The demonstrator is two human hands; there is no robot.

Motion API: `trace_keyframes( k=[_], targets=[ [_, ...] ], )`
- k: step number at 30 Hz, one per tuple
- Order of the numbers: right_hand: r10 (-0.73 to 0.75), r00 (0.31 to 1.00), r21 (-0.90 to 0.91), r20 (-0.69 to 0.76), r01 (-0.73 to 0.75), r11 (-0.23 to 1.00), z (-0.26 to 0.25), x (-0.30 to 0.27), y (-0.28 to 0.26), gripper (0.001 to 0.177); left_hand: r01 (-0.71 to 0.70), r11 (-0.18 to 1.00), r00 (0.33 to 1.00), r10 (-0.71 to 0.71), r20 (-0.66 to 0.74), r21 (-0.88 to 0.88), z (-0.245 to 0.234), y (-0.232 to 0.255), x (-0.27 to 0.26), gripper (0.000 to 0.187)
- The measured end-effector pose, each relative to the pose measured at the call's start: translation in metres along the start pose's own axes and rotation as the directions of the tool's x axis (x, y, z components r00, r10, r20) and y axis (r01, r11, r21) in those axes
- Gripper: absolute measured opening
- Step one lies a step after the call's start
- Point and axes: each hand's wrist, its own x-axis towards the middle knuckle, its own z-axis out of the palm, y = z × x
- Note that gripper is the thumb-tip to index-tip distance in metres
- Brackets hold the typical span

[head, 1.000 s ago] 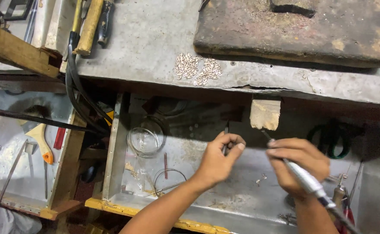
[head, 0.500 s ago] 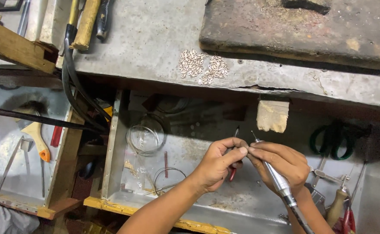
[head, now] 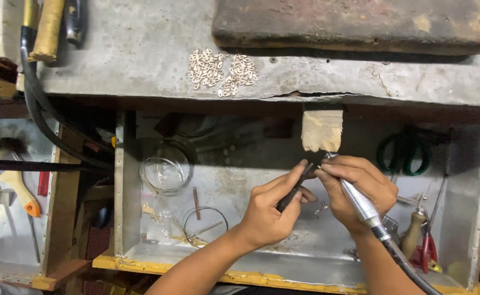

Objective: Polishing small metal jewelry components using a rotary hand tool on a workbench bench pin.

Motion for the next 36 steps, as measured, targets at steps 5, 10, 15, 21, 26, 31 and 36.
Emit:
trace_keyframes(
  k=[5, 10, 15, 21, 26, 31, 36],
  targets=[
    [-0.010, 1.000, 0.015, 0.008, 0.010, 1.000, 0.000, -0.001, 0.001, 0.009, 0.032, 0.998, 0.999, -0.031, -0.015, 0.050, -0.002, 0.004, 0.002, 0.044],
    [-0.030, 0.999, 0.025, 0.020, 0.029, 0.999, -0.002, -0.001, 0.003, 0.009, 0.038, 0.992, 0.999, -0.035, -0.027, 0.119, -0.005, -0.001, 0.005, 0.042],
    [-0.054, 0.994, 0.004, 0.093, 0.054, 0.999, -0.005, 0.003, 0.002, 0.010, -0.048, 0.973, 0.999, 0.045, 0.018, 0.225, -0.013, 0.004, 0.014, 0.045],
    [-0.054, 0.993, -0.034, 0.108, 0.058, 0.998, -0.012, 0.007, 0.004, 0.013, 0.000, 0.979, 0.999, -0.007, 0.036, 0.203, -0.015, 0.003, 0.009, 0.048],
    [-0.132, 0.990, -0.275, -0.057, 0.112, 0.955, -0.028, -0.011, 0.021, 0.026, -0.129, 0.912, 0.988, 0.084, 0.130, 0.390, -0.030, 0.030, 0.018, 0.036],
    [-0.046, 0.977, -0.111, -0.208, 0.023, 0.994, -0.027, -0.009, 0.014, 0.033, -0.132, 0.844, 0.986, 0.058, 0.157, 0.520, -0.040, 0.050, 0.040, 0.044],
    [-0.280, 0.956, 0.093, 0.093, 0.272, 0.958, -0.031, 0.015, 0.014, 0.043, -0.134, 0.739, 0.971, -0.035, 0.237, 0.660, -0.045, 0.056, 0.058, 0.044]
  ],
)
